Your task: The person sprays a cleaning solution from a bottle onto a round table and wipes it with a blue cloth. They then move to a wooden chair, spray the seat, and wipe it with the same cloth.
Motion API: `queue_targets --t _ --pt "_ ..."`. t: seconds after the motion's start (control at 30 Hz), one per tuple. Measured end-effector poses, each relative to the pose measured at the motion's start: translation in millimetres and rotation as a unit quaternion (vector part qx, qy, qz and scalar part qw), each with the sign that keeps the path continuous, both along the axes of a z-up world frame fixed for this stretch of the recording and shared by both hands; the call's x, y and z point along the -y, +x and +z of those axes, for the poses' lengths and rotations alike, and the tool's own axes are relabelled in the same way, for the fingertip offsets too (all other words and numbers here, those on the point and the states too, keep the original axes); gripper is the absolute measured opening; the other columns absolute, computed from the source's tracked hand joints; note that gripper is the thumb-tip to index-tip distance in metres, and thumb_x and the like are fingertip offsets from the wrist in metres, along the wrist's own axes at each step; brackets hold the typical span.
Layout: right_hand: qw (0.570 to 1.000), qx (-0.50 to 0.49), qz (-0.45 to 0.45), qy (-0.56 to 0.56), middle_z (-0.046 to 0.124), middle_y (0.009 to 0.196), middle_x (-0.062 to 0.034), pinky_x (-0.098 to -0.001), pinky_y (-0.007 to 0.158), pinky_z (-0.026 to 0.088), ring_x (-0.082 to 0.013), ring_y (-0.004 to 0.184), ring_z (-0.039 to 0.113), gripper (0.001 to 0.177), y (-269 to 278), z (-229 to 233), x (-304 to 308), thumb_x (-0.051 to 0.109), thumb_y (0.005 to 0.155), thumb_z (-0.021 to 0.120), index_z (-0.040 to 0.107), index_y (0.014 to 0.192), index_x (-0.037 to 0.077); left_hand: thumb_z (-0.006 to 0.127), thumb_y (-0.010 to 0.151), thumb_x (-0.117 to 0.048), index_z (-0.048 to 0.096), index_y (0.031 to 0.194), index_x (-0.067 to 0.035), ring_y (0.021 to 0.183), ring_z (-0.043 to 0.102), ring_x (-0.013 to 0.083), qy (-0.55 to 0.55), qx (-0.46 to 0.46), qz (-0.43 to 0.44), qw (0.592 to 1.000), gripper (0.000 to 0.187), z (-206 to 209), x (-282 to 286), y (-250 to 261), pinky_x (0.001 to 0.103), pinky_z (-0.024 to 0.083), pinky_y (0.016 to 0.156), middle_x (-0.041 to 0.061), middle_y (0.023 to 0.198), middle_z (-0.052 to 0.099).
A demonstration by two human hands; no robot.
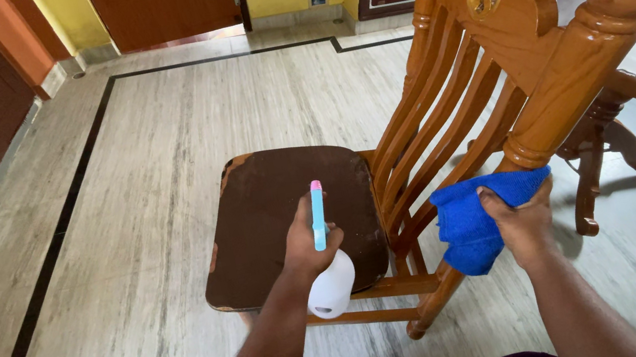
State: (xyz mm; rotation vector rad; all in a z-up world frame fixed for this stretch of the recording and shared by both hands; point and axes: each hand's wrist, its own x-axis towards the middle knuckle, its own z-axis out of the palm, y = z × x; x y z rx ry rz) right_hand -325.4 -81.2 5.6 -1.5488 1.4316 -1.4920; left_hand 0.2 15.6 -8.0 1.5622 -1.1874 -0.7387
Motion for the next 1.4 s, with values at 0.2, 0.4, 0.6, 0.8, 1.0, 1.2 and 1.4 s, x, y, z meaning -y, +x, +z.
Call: queue_targets --t 0.2,0.4,0.6,0.8,1.0,1.2,1.4 --pt "0.999 0.022 0.004 0.039 0.063 0.122 -0.0120 -0.0378 0.093 0.056 -0.0221 0.108 0.066 0.088 -1.0 -5.5 -1.1 0.020 0.082 0.084 0.029 0.149 0.007 0.068 0.075 -0.013 0.047 0.145 -0.019 0.077 0.069 0.0229 -0.032 0.029 0.003 0.999 0.073 -8.0 -2.7 -1.2 0.039 0.057 0.079 0.009 0.083 0.066" --pt "0.999 0.035 0.020 0.026 0.062 0.122 -0.0115 -0.0380 0.093 0.056 -0.0219 0.108 0.065 0.087 0.3 -6.7 -1.5 0.020 0.083 0.084 0.028 0.148 0.006 0.067 0.073 -0.012 0.041 0.150 -0.022 0.079 0.068 0.0226 -0.011 0.019 0.012 1.000 0.082 -18.2 -0.1 0.0 0.038 0.056 0.080 0.009 0.085 0.066" --pt "0.999 -0.020 -0.020 0.046 0.063 0.123 -0.0147 -0.0394 0.094 0.055 -0.0245 0.110 0.066 0.090 -1.4 -11.7 -3.3 0.024 0.081 0.085 0.029 0.148 0.005 0.065 0.074 -0.009 0.037 0.152 -0.023 0.086 0.066 0.0202 -0.003 -0.019 0.003 1.000 0.084 -12.4 -1.4 -4.0 0.036 0.054 0.087 0.008 0.095 0.065" --pt "0.996 -0.056 -0.029 0.060 0.061 0.125 -0.0172 -0.0413 0.093 0.054 -0.0267 0.111 0.064 0.089 -1.1 -46.7 -11.2 0.026 0.080 0.086 0.030 0.146 0.004 0.062 0.075 -0.007 0.037 0.152 -0.027 0.086 0.062 0.0186 0.053 -0.062 0.009 0.997 0.083 -6.7 -0.1 -5.8 0.034 0.054 0.088 0.008 0.095 0.059" --pt "0.999 -0.006 -0.003 0.043 0.062 0.128 -0.0166 -0.0403 0.097 0.054 -0.0261 0.114 0.065 0.087 -0.5 -61.9 -10.3 0.027 0.080 0.085 0.033 0.144 0.004 0.064 0.076 -0.007 0.037 0.153 -0.030 0.099 0.059 0.0207 0.055 -0.061 0.009 0.997 0.085 -9.9 4.2 -2.9 0.036 0.051 0.095 0.009 0.108 0.057" --pt "0.996 0.072 -0.026 -0.048 0.048 0.147 -0.0178 -0.0431 0.112 0.046 -0.0285 0.132 0.055 0.099 6.4 -15.0 -9.0 0.020 0.090 0.080 0.014 0.164 0.010 0.063 0.076 -0.011 0.033 0.156 -0.026 0.110 0.064 0.0234 0.041 -0.046 0.004 0.998 0.087 -14.7 11.1 0.8 0.036 0.050 0.101 0.011 0.120 0.063" --pt "0.968 -0.047 -0.032 -0.245 0.045 0.161 -0.0228 -0.0440 0.127 0.045 -0.0318 0.144 0.052 0.097 -4.2 53.2 19.0 0.006 0.106 0.083 0.008 0.168 0.006 0.064 0.075 -0.010 0.034 0.156 -0.023 0.106 0.063 0.0241 0.027 -0.061 -0.005 0.998 0.087 -22.4 13.4 2.8 0.036 0.050 0.099 0.013 0.116 0.062"
